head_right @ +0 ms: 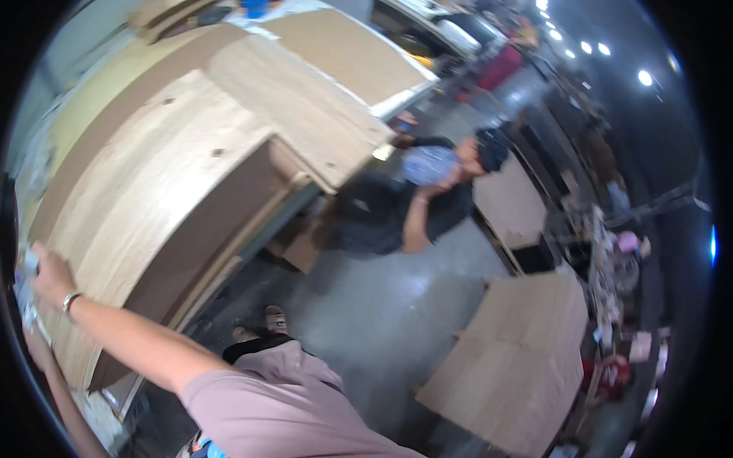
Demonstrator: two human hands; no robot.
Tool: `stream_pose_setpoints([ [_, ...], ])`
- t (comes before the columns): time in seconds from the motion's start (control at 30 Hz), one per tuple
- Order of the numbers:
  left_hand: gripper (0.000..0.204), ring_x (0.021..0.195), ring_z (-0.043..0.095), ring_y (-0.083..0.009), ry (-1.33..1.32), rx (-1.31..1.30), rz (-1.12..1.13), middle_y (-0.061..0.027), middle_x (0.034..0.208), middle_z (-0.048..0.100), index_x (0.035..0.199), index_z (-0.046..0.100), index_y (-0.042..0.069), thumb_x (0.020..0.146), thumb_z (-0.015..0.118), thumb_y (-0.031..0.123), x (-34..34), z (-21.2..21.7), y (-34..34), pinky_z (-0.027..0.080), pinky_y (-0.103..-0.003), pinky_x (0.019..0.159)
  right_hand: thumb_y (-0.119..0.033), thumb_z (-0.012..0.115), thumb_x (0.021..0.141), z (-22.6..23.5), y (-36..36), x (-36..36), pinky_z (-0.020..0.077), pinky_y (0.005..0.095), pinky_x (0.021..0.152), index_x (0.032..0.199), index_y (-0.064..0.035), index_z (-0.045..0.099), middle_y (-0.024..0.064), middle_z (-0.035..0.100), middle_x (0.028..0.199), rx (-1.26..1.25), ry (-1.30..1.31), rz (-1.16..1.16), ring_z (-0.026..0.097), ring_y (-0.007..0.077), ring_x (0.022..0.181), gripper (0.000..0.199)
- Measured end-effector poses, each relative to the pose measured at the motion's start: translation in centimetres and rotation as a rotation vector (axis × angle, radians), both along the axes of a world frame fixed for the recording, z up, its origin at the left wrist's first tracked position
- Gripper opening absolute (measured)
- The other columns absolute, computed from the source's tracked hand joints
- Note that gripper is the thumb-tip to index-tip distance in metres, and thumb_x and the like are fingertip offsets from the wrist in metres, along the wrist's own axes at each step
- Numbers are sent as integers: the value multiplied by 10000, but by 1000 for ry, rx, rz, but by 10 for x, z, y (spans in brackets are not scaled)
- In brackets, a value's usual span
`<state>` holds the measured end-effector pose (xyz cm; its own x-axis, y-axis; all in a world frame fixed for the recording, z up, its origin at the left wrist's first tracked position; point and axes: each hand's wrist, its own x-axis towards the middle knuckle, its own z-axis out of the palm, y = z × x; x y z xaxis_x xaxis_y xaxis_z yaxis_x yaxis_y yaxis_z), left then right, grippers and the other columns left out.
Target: The person sands the edges and surface of a wooden board with a sanding block and wipes it with a cloth.
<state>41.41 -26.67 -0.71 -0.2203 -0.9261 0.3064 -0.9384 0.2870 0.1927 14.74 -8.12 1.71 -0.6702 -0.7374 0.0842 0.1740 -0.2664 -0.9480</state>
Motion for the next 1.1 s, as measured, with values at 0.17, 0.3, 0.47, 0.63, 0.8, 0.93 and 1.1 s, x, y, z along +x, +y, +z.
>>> stream_pose_setpoints([
  [0.17,474,1127,616,-414,77,12,183,-222,1212,657,1269,606,65,933,564,397,-71,5,93,478,-495,941,-181,723,797,-3,37,-21,539,437,736,998,-79,629,147,700,898,44,45,47,685,330,824,244],
  [0.3,420,1089,602,-438,114,-72,76,-240,1159,646,1196,597,24,884,621,304,-100,19,118,469,-509,922,-147,735,786,6,51,-28,526,347,633,946,-39,638,90,682,758,-39,-107,138,661,205,667,216],
  [0.47,382,1056,612,-424,160,25,13,-206,1142,647,1136,575,49,878,592,331,-90,31,116,475,-516,860,-165,754,801,9,46,-33,526,320,731,988,6,655,104,715,864,-75,127,79,671,180,783,272],
  [0.63,359,1022,627,-417,366,99,-121,-186,1091,671,1132,587,58,868,615,300,-63,29,104,483,-494,840,-133,754,825,11,43,-32,520,297,732,1013,17,649,73,695,905,-21,103,129,643,141,801,262],
  [0.8,355,883,661,-336,421,-12,-552,-125,970,663,1058,694,127,718,772,195,-30,45,158,528,-420,746,-125,764,823,14,50,-43,508,256,693,1053,-1,643,50,671,926,119,99,129,616,103,796,288],
  [0.93,338,818,645,-265,230,-208,-850,-55,894,619,958,750,196,623,790,202,-22,42,148,533,-394,685,-140,772,813,18,50,-35,495,244,659,1059,-6,652,42,666,913,183,165,126,600,95,766,305],
  [1.1,302,860,646,-318,337,-52,-430,-78,884,618,980,709,107,681,745,125,-2,17,19,529,-402,765,-135,775,807,19,46,-26,411,208,523,1055,-9,654,14,647,814,174,158,98,526,52,614,304],
])
